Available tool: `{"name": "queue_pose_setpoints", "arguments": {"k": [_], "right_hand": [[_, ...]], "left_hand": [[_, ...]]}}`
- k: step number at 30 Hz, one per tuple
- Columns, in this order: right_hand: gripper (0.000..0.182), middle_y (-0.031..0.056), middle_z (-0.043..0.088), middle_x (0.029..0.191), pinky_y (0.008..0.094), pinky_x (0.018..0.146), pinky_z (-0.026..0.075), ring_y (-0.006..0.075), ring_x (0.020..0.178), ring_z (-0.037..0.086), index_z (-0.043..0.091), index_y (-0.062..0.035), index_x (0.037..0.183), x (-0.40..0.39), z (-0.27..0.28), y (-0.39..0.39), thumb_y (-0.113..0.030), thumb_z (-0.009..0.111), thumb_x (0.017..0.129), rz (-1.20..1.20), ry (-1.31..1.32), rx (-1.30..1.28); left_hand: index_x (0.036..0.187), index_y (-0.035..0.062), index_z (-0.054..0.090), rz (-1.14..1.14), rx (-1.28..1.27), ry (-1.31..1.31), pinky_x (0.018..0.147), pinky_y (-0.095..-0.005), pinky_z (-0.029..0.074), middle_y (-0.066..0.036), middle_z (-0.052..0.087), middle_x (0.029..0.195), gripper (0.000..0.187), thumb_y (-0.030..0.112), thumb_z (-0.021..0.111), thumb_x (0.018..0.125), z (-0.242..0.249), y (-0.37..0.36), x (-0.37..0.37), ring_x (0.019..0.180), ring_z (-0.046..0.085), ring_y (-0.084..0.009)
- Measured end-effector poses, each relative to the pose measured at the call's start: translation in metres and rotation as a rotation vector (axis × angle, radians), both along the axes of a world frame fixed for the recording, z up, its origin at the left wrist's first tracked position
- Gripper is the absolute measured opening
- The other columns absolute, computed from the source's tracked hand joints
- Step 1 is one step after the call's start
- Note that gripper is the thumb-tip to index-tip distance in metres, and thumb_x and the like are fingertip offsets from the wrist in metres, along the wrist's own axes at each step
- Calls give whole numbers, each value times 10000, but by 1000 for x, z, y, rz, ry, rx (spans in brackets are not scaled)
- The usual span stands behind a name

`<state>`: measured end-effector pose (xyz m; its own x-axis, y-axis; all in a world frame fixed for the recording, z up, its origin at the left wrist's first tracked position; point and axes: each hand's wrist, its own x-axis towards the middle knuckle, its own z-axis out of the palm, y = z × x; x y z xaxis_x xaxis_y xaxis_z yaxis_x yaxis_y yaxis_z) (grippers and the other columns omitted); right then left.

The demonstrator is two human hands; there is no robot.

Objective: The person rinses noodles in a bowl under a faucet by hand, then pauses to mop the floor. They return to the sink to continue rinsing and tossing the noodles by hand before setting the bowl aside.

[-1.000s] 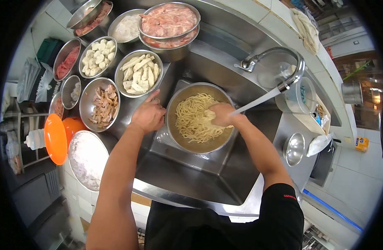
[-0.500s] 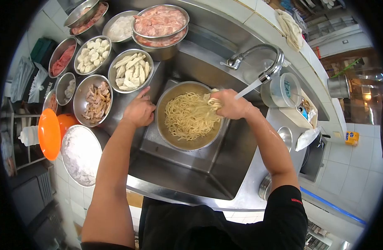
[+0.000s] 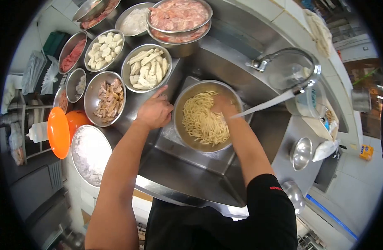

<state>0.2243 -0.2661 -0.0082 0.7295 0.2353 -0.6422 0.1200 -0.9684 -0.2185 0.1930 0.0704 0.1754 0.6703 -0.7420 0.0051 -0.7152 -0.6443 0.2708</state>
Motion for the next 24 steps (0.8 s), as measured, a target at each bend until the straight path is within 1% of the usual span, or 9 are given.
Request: {"name": "queue_pose_setpoints", "arguments": {"k": [3,5,6,8,10,11,15,21,24], "right_hand": [[631,265,728,1277,485,1046,566,391,1262,688,588,-41,1430,-22,11,39,-280,774,876,-128,-97,-163],[611,257,732,1269,478,1036,573,389,1254,692,597,-44,1421,-33,-76,53,-274,774,883,-145,-207,-182],[591,248,735,1261,470,1027,579,388,1245,696,606,-46,1412,-32,-79,62,-268,774,891,-167,-322,-222],[553,238,730,1297,474,1027,579,367,1253,699,634,-54,1394,-26,-80,59,-242,758,888,-239,-250,-110],[515,227,733,1312,467,1035,576,363,1242,707,687,-31,1330,-11,-48,44,-238,766,865,-116,82,-77],[522,237,741,1295,466,1021,584,376,1219,716,728,-13,1280,-10,-58,35,-236,804,814,-59,-7,-34],[522,254,745,1253,498,1016,587,400,1210,713,737,-60,1272,-7,42,18,-257,804,794,58,198,48],[472,217,766,1178,515,990,572,411,1154,719,736,-101,1238,-25,152,-10,-230,784,786,244,40,122],[469,209,772,1145,502,966,569,408,1129,721,737,-76,1218,-28,232,-10,-195,776,767,128,71,164]], "left_hand": [[780,113,713,-21,-22,7,1326,-487,322,-73,723,774,39,144,720,757,2,0,1,963,689,-252],[788,114,720,-13,-12,16,1323,-488,326,-72,726,780,42,142,722,758,0,1,1,964,691,-248],[797,114,727,-9,-25,22,1321,-488,330,-70,728,787,46,139,725,758,0,1,2,965,692,-245],[815,112,741,-3,-8,33,1320,-483,337,-70,736,805,66,131,730,753,3,1,0,968,694,-241],[826,108,756,3,28,20,1318,-480,345,-71,735,797,85,120,731,745,3,-1,1,967,696,-242],[826,108,756,3,20,17,1318,-480,345,-71,735,797,85,120,731,745,3,-2,2,967,696,-242],[817,100,766,4,-29,25,1317,-479,350,-73,734,783,95,112,733,728,0,0,2,966,696,-249],[751,106,734,-12,7,-18,1336,-467,310,-91,733,774,38,129,707,738,2,0,-1,975,691,-261],[731,106,723,-7,2,-29,1335,-469,312,-91,731,769,27,126,706,737,0,-1,-1,969,688,-260]]}}
